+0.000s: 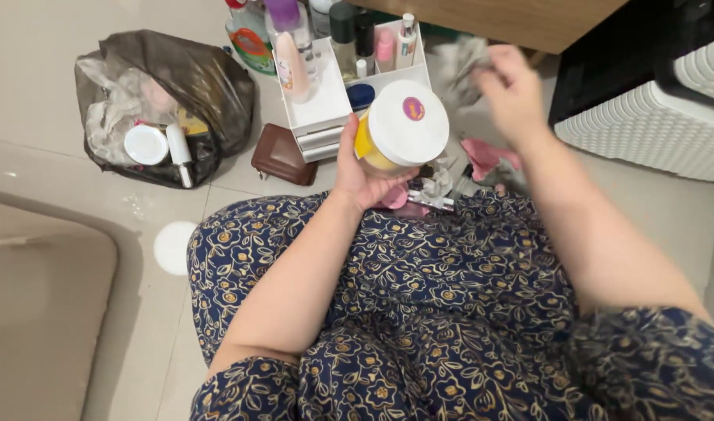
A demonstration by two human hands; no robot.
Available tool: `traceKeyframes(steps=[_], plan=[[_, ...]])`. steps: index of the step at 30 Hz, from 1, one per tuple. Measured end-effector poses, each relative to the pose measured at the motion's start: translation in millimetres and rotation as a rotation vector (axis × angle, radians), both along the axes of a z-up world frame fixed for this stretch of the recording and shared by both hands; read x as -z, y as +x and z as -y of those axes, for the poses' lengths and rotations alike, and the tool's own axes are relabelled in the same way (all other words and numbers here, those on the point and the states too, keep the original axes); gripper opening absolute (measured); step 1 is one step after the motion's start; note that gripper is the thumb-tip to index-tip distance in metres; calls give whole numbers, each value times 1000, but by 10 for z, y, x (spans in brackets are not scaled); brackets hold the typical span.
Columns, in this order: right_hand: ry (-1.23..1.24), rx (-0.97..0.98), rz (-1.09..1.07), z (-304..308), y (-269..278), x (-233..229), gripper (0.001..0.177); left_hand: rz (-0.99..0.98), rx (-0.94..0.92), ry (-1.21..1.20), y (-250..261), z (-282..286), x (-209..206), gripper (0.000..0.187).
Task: Organizing and cleaning cosmetic products and a plastic storage bin on the floor.
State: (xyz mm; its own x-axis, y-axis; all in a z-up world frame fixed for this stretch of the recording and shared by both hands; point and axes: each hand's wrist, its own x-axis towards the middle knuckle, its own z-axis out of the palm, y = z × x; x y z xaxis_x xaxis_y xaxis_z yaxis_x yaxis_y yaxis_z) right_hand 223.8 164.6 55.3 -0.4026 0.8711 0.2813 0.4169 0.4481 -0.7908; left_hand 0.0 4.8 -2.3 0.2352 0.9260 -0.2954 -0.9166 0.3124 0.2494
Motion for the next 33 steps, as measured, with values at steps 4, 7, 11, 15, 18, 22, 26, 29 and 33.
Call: traceKeyframes(steps=[4, 7, 11, 15, 18, 22, 26, 29, 33], plan=[[39, -361, -37, 735, -477, -494, 31, -13, 11, 24, 32, 36, 16, 90], [152, -440, 132, 891, -644, -509, 41, -14, -13, 5, 23, 82, 16, 87], [210, -562, 181, 1080, -771, -591, 43, -8, -58, 12, 37, 133, -46, 83], [148, -645, 235, 1290, -579, -650, 39, -2, -116, 62, -7, 137, 47, 84], [84, -789, 185, 1310, -156, -699, 36, -40, -118, 83, -1, 150, -114, 84], [-442, -420, -204, 1147, 116, -827, 31, 85, -6, 74, 24, 93, -202, 85], [-161, -502, -286, 1013, -142, -466, 9, 10, 92, 119, 159, 125, -146, 83], [318, -468, 308, 1376, -516, -691, 54, -125, 40, 20, 104, 164, -220, 80], [260, -590, 308, 1537, -493, -694, 61, 19, -155, 160, -22, 151, 51, 75]])
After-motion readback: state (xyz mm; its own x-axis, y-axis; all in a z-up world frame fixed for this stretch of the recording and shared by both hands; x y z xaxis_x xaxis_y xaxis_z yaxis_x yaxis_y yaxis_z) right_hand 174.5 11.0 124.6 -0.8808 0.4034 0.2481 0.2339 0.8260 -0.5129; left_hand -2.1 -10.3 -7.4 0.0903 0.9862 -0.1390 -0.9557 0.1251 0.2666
